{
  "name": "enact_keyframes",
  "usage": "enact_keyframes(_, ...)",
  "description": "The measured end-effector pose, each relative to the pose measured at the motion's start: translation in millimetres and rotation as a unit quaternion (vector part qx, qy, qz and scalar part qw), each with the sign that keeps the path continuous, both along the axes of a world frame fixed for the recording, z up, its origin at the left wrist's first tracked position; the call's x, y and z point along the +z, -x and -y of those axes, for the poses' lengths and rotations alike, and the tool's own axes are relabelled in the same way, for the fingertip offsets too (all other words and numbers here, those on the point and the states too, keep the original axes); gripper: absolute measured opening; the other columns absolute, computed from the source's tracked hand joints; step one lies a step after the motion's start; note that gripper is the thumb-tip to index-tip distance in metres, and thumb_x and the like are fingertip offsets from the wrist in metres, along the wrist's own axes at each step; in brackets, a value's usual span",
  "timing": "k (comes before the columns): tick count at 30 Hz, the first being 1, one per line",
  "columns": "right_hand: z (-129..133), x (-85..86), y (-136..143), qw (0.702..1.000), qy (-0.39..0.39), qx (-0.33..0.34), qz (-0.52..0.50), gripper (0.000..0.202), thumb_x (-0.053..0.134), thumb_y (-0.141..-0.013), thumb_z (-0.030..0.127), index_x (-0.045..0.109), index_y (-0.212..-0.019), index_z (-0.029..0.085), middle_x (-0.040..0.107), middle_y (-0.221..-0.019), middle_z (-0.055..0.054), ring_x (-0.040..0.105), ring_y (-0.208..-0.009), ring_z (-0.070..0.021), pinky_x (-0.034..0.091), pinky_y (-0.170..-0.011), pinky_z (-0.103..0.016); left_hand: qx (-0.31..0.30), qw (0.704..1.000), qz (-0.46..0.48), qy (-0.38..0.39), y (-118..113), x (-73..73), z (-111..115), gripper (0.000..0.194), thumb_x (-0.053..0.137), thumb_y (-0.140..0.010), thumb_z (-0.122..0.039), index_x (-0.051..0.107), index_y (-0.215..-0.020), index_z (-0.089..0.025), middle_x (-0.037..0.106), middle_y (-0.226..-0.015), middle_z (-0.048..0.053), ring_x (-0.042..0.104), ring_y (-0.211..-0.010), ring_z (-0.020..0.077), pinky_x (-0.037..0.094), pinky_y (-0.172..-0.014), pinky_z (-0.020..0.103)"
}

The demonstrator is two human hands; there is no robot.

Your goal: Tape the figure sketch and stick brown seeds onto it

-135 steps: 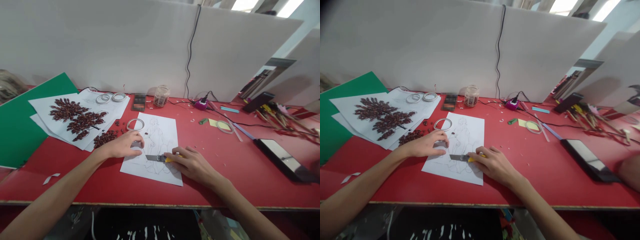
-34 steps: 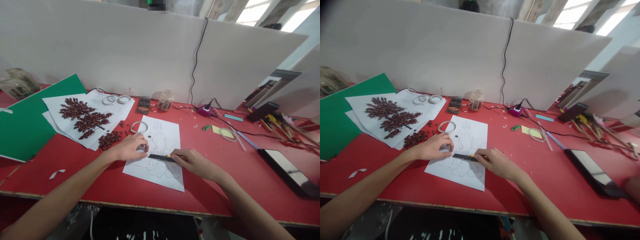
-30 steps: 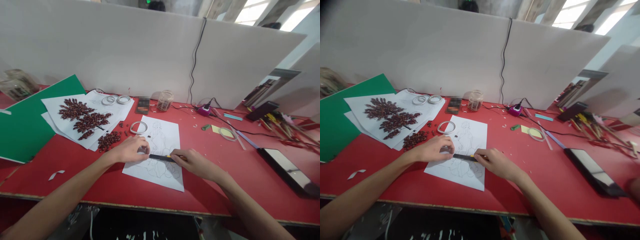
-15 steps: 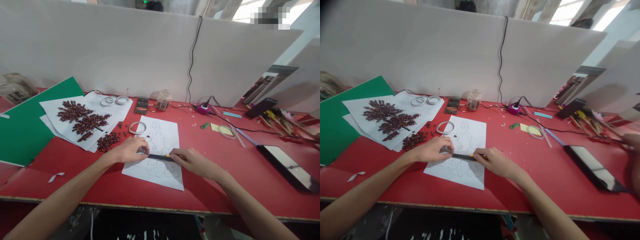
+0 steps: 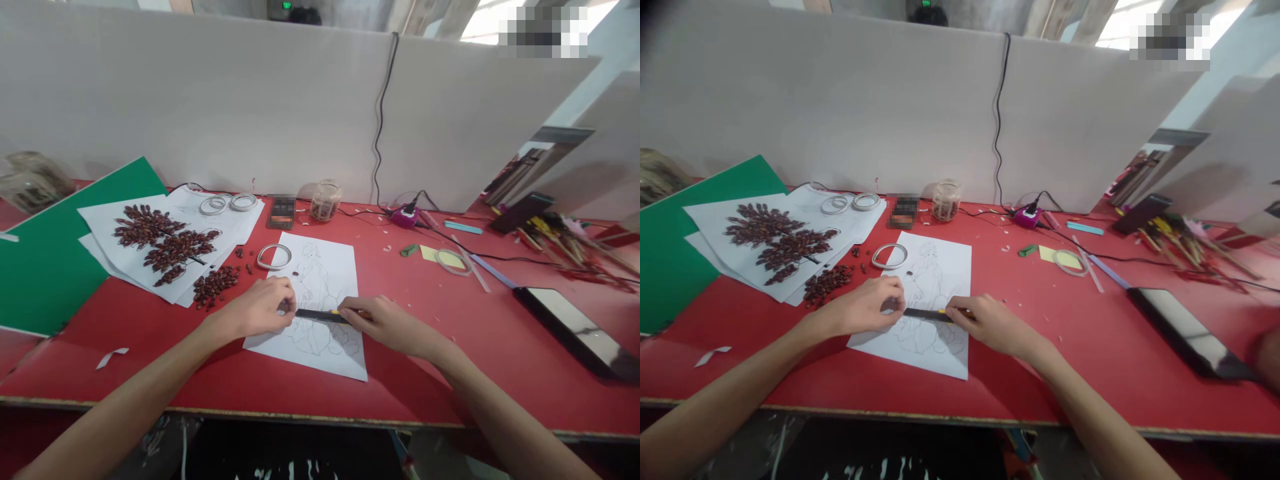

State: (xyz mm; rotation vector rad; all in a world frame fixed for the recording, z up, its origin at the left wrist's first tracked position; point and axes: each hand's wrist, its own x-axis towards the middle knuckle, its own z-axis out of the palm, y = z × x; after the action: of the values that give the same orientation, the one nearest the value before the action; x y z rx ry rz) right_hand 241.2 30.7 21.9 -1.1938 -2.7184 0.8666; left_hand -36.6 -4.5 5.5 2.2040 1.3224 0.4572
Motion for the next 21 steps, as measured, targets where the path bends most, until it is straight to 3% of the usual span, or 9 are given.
enact_keyframes(6, 0.4, -0.2, 0.0, 1.0, 0.007, -0.004, -0.004, 0.037, 0.04, -0.105, 0.042, 0.063, -0.085, 0.021, 0.056, -0.065, 0.002, 0.041, -0.055, -0.0104, 0.029, -0.056, -0.027, 0.018, 0.999, -0.031, 0.0, -8.2, 1.2, 4.6, 0.012, 0.056, -0.08, -0.012, 0.061, -0.072, -0.018, 0.061, -0.089, 0.002, 0.057, -0.083, 0.0188, 0.042, -0.074, 0.032)
enact_keyframes(15, 2.2, -2.5, -0.9, 1.0, -0.02, -0.005, 0.013, 0.037, 0.04, -0.105, 0.041, 0.063, -0.084, 0.021, 0.056, -0.065, 0.002, 0.039, -0.055, -0.0103, 0.027, -0.055, -0.027, 0.005, 0.999, 0.031, 0.019, 3.8, -11.0, 1.1, 0.009, 0.054, -0.083, -0.014, 0.057, -0.077, -0.018, 0.057, -0.096, 0.002, 0.057, -0.089, 0.0171, 0.045, -0.082, 0.031)
enact_keyframes(21, 2.2, -3.3, -1.6, 1.0, -0.016, -0.005, -0.004, 0.037, 0.041, -0.105, 0.042, 0.067, -0.088, 0.021, 0.059, -0.068, 0.001, 0.042, -0.056, -0.0102, 0.029, -0.056, -0.027, 0.016, 0.997, 0.061, 0.036, 9.3, -8.3, 1.8, 0.007, 0.056, -0.084, -0.018, 0.06, -0.079, -0.018, 0.057, -0.095, 0.002, 0.058, -0.084, 0.0162, 0.046, -0.077, 0.029)
